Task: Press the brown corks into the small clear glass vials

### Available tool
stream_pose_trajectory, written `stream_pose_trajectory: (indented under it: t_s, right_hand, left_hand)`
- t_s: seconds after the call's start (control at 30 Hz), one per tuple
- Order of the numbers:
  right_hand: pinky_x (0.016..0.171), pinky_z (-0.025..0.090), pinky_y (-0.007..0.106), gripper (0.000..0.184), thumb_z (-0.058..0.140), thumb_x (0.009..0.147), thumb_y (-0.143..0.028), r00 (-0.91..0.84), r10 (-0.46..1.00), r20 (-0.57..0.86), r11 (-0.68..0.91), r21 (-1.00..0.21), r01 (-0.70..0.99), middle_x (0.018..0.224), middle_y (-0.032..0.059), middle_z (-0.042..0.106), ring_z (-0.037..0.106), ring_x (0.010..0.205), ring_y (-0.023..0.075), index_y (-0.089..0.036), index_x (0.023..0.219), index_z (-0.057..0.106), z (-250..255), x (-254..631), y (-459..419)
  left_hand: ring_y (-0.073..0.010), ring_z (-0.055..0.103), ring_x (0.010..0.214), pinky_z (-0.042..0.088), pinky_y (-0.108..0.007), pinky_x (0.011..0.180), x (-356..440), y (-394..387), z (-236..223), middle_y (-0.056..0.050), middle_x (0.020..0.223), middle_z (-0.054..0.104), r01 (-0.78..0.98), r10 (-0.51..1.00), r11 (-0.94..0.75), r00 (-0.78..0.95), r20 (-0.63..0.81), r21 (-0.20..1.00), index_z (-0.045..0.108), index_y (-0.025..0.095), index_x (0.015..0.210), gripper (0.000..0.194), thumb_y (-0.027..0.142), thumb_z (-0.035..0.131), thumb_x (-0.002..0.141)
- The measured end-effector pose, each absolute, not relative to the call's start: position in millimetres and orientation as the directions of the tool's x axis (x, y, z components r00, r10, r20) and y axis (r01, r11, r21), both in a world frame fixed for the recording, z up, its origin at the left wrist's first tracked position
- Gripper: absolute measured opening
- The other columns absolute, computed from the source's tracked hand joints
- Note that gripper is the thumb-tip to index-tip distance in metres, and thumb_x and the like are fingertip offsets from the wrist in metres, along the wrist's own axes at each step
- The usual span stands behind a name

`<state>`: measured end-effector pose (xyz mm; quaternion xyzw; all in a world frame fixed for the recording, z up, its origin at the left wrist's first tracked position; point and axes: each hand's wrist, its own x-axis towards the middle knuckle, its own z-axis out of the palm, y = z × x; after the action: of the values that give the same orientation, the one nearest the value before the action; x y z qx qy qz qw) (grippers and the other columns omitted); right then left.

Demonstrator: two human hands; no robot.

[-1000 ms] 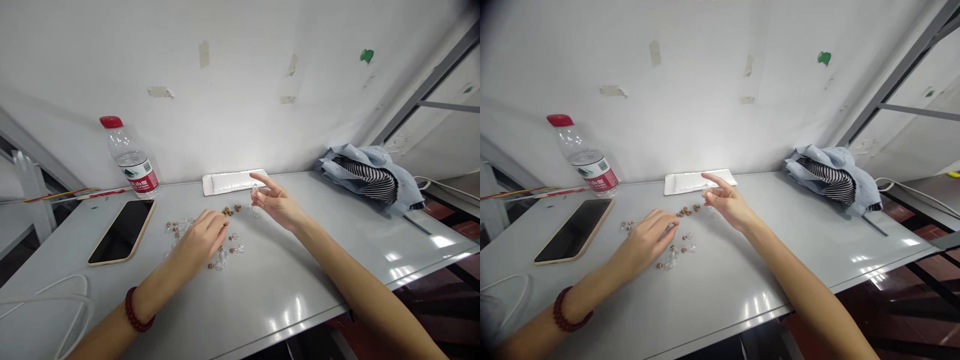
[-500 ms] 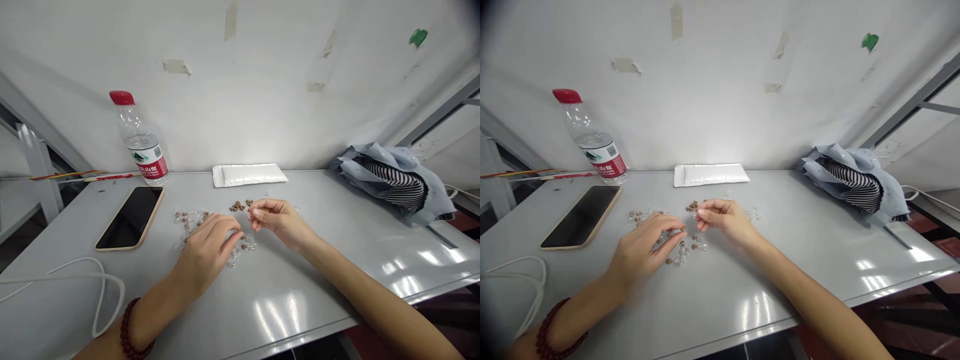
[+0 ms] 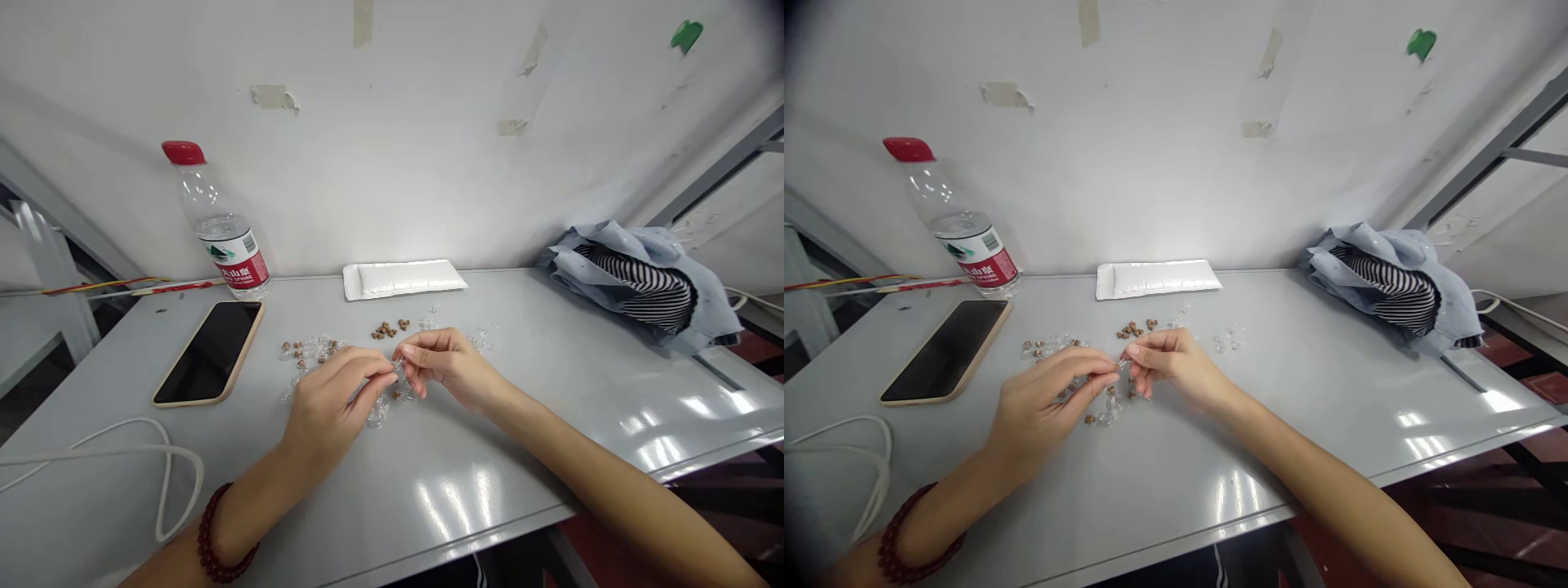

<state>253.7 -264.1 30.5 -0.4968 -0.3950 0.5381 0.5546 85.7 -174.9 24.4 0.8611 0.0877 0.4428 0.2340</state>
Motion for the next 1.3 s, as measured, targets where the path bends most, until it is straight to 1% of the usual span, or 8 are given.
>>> stream_pose_trajectory:
  t_s: [0.27, 0.57, 0.83, 0.93, 1.0, 1.13, 1.2, 1.3]
  right_hand:
    - [0.054, 0.045, 0.022, 0.027, 0.061, 0.088, -0.031, 0.066, 0.989, -0.135, -0.109, -0.947, -0.302, 0.058, 0.0003, 0.058, 0.053, 0.053, 0.0083, -0.014, 0.068, 0.066, 27, 249, -265]
    - [0.046, 0.044, 0.023, 0.032, 0.063, 0.085, -0.035, 0.037, 0.991, -0.132, -0.123, -0.975, -0.187, 0.056, -0.0010, 0.057, 0.052, 0.045, 0.0082, -0.015, 0.061, 0.064, 30, 250, -267]
    - [0.046, 0.044, 0.022, 0.033, 0.062, 0.085, -0.037, 0.056, 0.992, -0.116, -0.108, -0.984, -0.140, 0.055, -0.0016, 0.056, 0.052, 0.044, 0.0078, -0.014, 0.062, 0.062, 27, 247, -264]
    - [0.043, 0.044, 0.023, 0.031, 0.060, 0.086, -0.038, 0.055, 0.979, -0.195, -0.195, -0.981, -0.006, 0.057, -0.0009, 0.056, 0.053, 0.043, 0.0087, -0.015, 0.066, 0.062, 32, 253, -263]
    - [0.042, 0.043, 0.023, 0.024, 0.058, 0.086, -0.037, 0.214, 0.960, -0.180, -0.218, -0.962, 0.166, 0.059, -0.0012, 0.058, 0.052, 0.040, 0.0086, -0.014, 0.077, 0.064, 39, 264, -263]
    - [0.044, 0.038, 0.023, 0.023, 0.051, 0.088, -0.033, 0.574, 0.809, 0.131, -0.242, -0.814, 0.527, 0.059, -0.0004, 0.060, 0.049, 0.040, 0.0084, -0.014, 0.083, 0.063, 53, 303, -263]
    - [0.048, 0.039, 0.024, 0.023, 0.049, 0.086, -0.031, 0.623, 0.746, 0.236, -0.301, -0.714, 0.632, 0.059, 0.0008, 0.060, 0.050, 0.045, 0.0097, -0.014, 0.078, 0.063, 56, 326, -265]
    - [0.055, 0.040, 0.026, 0.020, 0.051, 0.082, -0.027, 0.613, 0.745, 0.263, -0.329, -0.654, 0.681, 0.063, 0.0028, 0.062, 0.053, 0.054, 0.0126, -0.014, 0.073, 0.065, 56, 353, -270]
  left_hand:
    - [-0.0104, 0.064, 0.068, 0.052, -0.022, 0.062, 85, -173, 25, 0.001, 0.078, 0.070, -0.113, 0.299, -0.893, 0.573, 0.763, 0.435, 0.068, 0.021, 0.081, 0.015, 0.010, 0.060, 0.086]
    - [-0.0114, 0.062, 0.064, 0.050, -0.022, 0.057, 85, -170, 22, 0.000, 0.075, 0.068, -0.098, 0.385, -0.825, 0.623, 0.681, 0.556, 0.067, 0.020, 0.080, 0.003, 0.021, 0.069, 0.082]
    - [-0.0128, 0.061, 0.072, 0.049, -0.025, 0.066, 84, -173, 16, -0.001, 0.080, 0.067, -0.122, 0.265, -0.882, 0.670, 0.693, 0.456, 0.062, 0.018, 0.092, 0.014, 0.007, 0.060, 0.084]
    - [-0.0137, 0.059, 0.073, 0.048, -0.026, 0.067, 86, -171, 9, -0.002, 0.078, 0.064, -0.082, 0.248, -0.909, 0.683, 0.688, 0.409, 0.059, 0.018, 0.088, 0.013, 0.005, 0.055, 0.085]
    - [-0.0154, 0.057, 0.074, 0.048, -0.028, 0.068, 86, -168, 5, -0.003, 0.078, 0.063, -0.046, 0.252, -0.913, 0.717, 0.650, 0.405, 0.057, 0.017, 0.086, 0.013, 0.005, 0.051, 0.086]
    - [-0.0182, 0.053, 0.074, 0.047, -0.031, 0.065, 87, -164, 3, -0.003, 0.074, 0.060, 0.015, 0.255, -0.913, 0.801, 0.542, 0.408, 0.055, 0.017, 0.080, 0.014, 0.007, 0.047, 0.085]
    - [-0.0190, 0.052, 0.074, 0.046, -0.032, 0.064, 87, -165, 5, -0.004, 0.073, 0.059, 0.039, 0.267, -0.909, 0.819, 0.508, 0.415, 0.054, 0.018, 0.076, 0.015, 0.009, 0.045, 0.084]
    - [-0.0194, 0.052, 0.076, 0.046, -0.032, 0.066, 88, -165, 7, -0.004, 0.073, 0.059, 0.063, 0.298, -0.896, 0.819, 0.491, 0.439, 0.053, 0.019, 0.074, 0.016, 0.011, 0.044, 0.084]
